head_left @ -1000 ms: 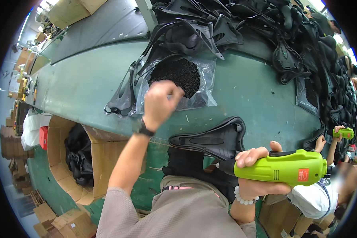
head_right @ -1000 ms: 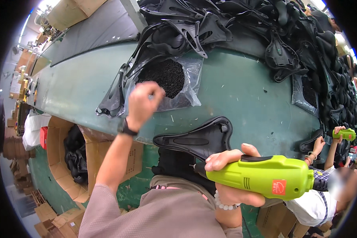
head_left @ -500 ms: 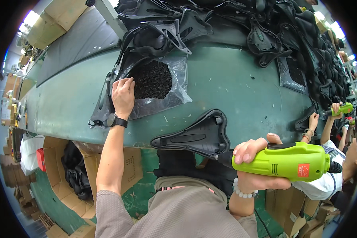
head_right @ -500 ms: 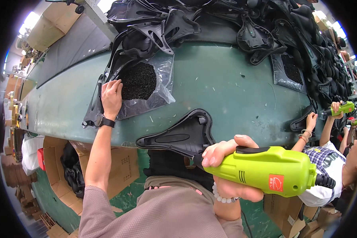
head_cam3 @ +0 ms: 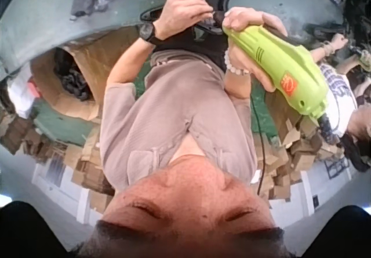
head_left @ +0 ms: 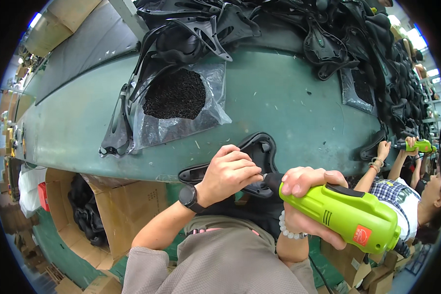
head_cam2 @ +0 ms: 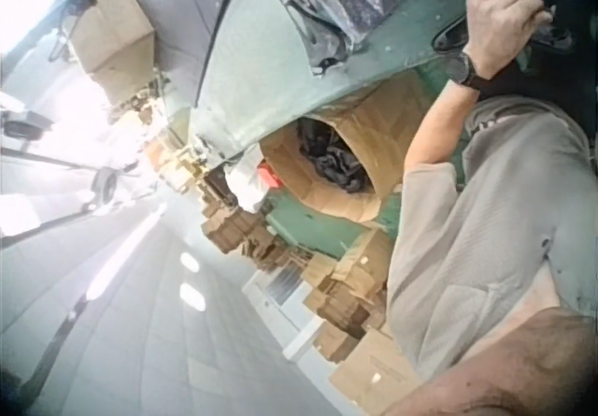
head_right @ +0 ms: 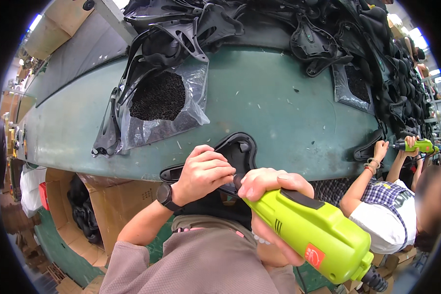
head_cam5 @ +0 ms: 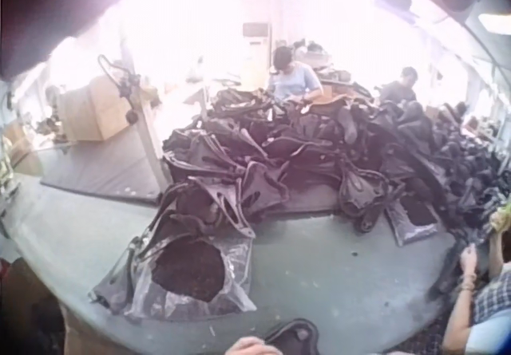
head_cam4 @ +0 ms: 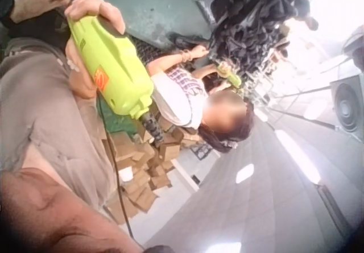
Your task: Assembling bicycle seats by inserting components and securing them with an electric screwdriver.
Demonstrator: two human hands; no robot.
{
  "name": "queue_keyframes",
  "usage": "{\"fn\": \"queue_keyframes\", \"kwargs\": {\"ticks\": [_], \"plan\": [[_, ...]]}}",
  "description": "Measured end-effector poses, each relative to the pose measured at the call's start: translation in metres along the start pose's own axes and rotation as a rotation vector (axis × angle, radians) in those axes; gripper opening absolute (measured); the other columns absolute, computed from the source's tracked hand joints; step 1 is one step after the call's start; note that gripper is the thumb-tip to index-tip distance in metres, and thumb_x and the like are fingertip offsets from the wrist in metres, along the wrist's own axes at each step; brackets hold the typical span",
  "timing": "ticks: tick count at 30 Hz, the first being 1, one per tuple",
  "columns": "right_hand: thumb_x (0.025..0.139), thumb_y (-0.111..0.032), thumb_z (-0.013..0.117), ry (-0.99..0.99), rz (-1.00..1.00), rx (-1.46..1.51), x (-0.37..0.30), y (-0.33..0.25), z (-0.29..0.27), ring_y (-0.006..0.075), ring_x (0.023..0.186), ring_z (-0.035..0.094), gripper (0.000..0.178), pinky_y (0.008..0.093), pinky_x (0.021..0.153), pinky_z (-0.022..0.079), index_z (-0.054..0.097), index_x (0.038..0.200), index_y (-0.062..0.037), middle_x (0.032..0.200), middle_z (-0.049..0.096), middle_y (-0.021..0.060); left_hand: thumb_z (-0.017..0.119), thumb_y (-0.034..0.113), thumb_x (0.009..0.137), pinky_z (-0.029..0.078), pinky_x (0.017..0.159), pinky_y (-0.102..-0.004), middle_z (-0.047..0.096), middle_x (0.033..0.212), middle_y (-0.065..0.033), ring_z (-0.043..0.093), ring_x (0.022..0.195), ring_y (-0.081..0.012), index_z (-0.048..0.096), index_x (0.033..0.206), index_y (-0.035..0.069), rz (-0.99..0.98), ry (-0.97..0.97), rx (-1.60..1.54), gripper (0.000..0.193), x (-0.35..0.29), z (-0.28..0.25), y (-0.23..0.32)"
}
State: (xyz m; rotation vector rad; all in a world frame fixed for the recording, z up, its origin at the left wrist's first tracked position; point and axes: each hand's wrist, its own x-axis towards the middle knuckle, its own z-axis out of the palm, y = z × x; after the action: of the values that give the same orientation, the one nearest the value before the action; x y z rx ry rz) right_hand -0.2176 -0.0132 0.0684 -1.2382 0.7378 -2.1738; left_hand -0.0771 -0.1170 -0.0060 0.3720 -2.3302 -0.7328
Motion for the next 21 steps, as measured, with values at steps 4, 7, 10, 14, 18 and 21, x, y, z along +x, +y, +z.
{"fn": "queue_keyframes", "kwargs": {"ticks": [4,7,10,14,18,21], "plan": [[0.061,-0.089,0.057,0.040,0.010,0.052,-0.004,0.005,-0.002,0.0281,0.073,0.060,0.115,0.0423,0.072,0.050,0.039,0.134,-0.0021,0.089,0.061,0.0161,0.080,0.018,0.071,0.048,0.085,-0.0341,0.070,0.081,0.0014,0.065,0.083,-0.0143,0.073,0.082,0.012,-0.047,0.033,-0.056,0.015,-0.003,0.007,0.000],[0.057,-0.092,0.054,0.095,0.003,0.079,-0.004,0.006,-0.002,0.0281,0.072,0.060,0.120,0.0414,0.069,0.050,0.039,0.133,-0.0014,0.088,0.062,0.0162,0.079,0.023,0.074,0.048,0.085,-0.0330,0.069,0.078,0.0024,0.065,0.081,-0.0145,0.072,0.082,0.012,0.002,0.013,-0.050,0.016,0.000,0.009,0.001],[0.055,-0.094,0.051,0.109,-0.002,0.121,-0.002,0.008,-0.003,0.0278,0.071,0.060,0.121,0.0407,0.068,0.051,0.041,0.131,-0.0006,0.088,0.062,0.0160,0.079,0.022,0.073,0.048,0.084,-0.0324,0.069,0.075,0.0027,0.065,0.079,-0.0136,0.071,0.080,0.012,-0.002,0.044,-0.057,0.014,-0.002,0.010,0.000],[0.061,-0.097,0.040,0.038,0.042,-0.028,-0.002,0.012,0.000,0.0216,0.066,0.058,0.113,0.0370,0.064,0.049,0.045,0.130,-0.0074,0.083,0.059,0.0087,0.080,0.032,0.072,0.046,0.095,-0.0390,0.069,0.103,-0.0054,0.063,0.103,-0.0240,0.069,0.103,0.008,-0.009,-0.042,-0.009,0.041,-0.004,-0.007,0.003],[0.052,-0.095,0.051,0.137,-0.029,0.071,0.003,0.013,-0.006,0.0272,0.069,0.060,0.120,0.0399,0.068,0.051,0.045,0.126,-0.0004,0.086,0.062,0.0155,0.077,0.038,0.078,0.042,0.100,-0.0459,0.064,0.115,-0.0171,0.057,0.113,-0.0373,0.063,0.114,0.001,-0.148,0.119,0.181,0.053,0.005,-0.051,-0.055],[0.048,-0.095,0.054,0.111,-0.066,0.068,0.007,0.018,-0.014,0.0277,0.071,0.060,0.124,0.0400,0.069,0.050,0.044,0.127,0.0000,0.086,0.062,0.0155,0.067,0.034,0.087,0.042,0.100,-0.0462,0.061,0.120,-0.0196,0.052,0.115,-0.0371,0.062,0.118,-0.001,-0.471,0.246,0.790,0.047,-0.016,-0.094,-0.146]]}}
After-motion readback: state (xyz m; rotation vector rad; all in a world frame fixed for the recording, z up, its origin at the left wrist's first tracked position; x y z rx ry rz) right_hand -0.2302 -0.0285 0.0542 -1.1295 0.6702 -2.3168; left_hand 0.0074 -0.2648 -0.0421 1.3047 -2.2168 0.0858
